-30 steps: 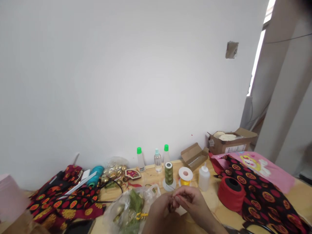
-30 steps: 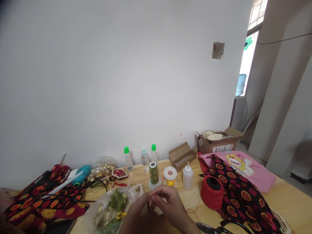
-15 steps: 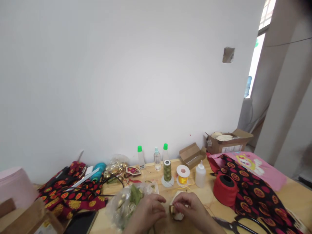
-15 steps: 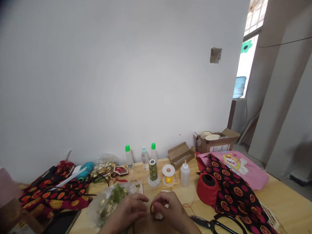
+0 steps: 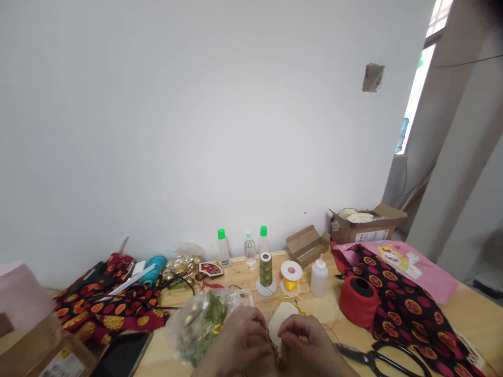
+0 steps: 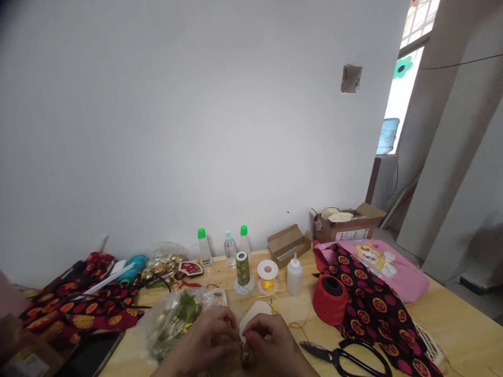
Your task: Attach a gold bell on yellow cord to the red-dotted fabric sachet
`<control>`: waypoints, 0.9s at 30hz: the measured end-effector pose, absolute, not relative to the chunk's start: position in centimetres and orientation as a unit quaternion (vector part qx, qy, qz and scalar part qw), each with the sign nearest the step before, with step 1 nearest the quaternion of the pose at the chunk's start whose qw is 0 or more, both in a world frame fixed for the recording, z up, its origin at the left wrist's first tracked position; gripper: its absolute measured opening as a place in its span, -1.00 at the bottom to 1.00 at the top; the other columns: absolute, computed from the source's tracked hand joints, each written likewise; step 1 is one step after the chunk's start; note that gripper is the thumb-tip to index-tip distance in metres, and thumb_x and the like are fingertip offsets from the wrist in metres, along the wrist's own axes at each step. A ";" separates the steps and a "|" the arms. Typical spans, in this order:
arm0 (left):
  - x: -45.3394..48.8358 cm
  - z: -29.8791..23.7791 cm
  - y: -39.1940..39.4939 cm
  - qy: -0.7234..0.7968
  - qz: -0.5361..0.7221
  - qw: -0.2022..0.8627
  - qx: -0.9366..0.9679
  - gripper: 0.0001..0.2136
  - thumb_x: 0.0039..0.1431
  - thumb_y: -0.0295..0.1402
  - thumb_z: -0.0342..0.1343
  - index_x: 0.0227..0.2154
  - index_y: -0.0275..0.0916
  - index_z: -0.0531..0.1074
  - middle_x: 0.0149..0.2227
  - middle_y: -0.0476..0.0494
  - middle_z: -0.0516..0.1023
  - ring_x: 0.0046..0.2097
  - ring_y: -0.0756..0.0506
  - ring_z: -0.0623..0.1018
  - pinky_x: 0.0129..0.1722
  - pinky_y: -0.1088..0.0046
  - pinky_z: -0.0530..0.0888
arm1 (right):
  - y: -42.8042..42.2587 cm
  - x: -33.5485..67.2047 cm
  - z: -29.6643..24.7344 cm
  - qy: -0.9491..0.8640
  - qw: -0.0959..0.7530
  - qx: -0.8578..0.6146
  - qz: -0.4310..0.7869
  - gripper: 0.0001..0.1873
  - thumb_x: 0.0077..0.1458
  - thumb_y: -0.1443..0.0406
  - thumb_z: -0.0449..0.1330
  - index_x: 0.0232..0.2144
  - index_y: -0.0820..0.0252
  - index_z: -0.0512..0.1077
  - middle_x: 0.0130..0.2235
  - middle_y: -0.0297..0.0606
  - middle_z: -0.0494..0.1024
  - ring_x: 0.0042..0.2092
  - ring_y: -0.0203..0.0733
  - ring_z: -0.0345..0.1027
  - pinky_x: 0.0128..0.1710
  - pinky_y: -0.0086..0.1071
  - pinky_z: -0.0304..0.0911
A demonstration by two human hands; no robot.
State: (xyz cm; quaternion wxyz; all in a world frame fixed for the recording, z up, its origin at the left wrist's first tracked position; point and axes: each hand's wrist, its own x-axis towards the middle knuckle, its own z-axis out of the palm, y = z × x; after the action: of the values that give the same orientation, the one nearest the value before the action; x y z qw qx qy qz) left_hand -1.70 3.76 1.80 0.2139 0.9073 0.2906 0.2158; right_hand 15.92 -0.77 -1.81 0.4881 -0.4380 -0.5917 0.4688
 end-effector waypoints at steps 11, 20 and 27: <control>-9.6 3.2 4.5 0.459 0.295 0.188 0.817 -0.80 0.07 -0.32 -0.06 -0.52 -0.25 0.43 -0.47 -0.10 0.49 -0.36 -0.06 0.45 -0.33 0.47 0.35 | -0.6 15.6 -2.7 -0.771 0.349 -0.494 0.200 -0.79 0.00 0.32 -0.01 -0.51 0.18 0.42 -0.50 -0.25 0.46 -0.44 -0.22 0.31 -0.47 -0.44 0.13; -12.3 -0.4 3.3 0.498 0.227 0.168 0.820 -0.85 0.01 -0.43 -0.03 -0.52 -0.22 0.45 -0.45 -0.09 0.51 -0.35 -0.06 0.46 -0.33 0.53 0.33 | -0.7 15.4 -2.6 -0.802 0.313 -0.484 0.155 -0.78 0.02 0.33 -0.04 -0.49 0.18 0.40 -0.51 -0.24 0.46 -0.45 -0.25 0.31 -0.49 -0.48 0.11; -10.8 0.5 3.0 0.485 0.143 0.221 0.834 -0.83 -0.02 -0.48 -0.02 -0.53 -0.23 0.48 -0.44 -0.08 0.50 -0.35 -0.03 0.43 -0.36 0.57 0.26 | -0.6 15.5 -3.1 -0.795 0.293 -0.505 0.163 -0.77 0.02 0.34 -0.06 -0.47 0.14 0.39 -0.47 -0.30 0.46 -0.41 -0.29 0.30 -0.43 -0.51 0.12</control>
State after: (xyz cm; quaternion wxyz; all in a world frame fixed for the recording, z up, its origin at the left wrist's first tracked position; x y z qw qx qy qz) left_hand -10.76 3.05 0.50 0.2209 0.8341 0.4847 0.1433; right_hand 15.50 -0.55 -3.10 0.2933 -0.5049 -0.7954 0.1625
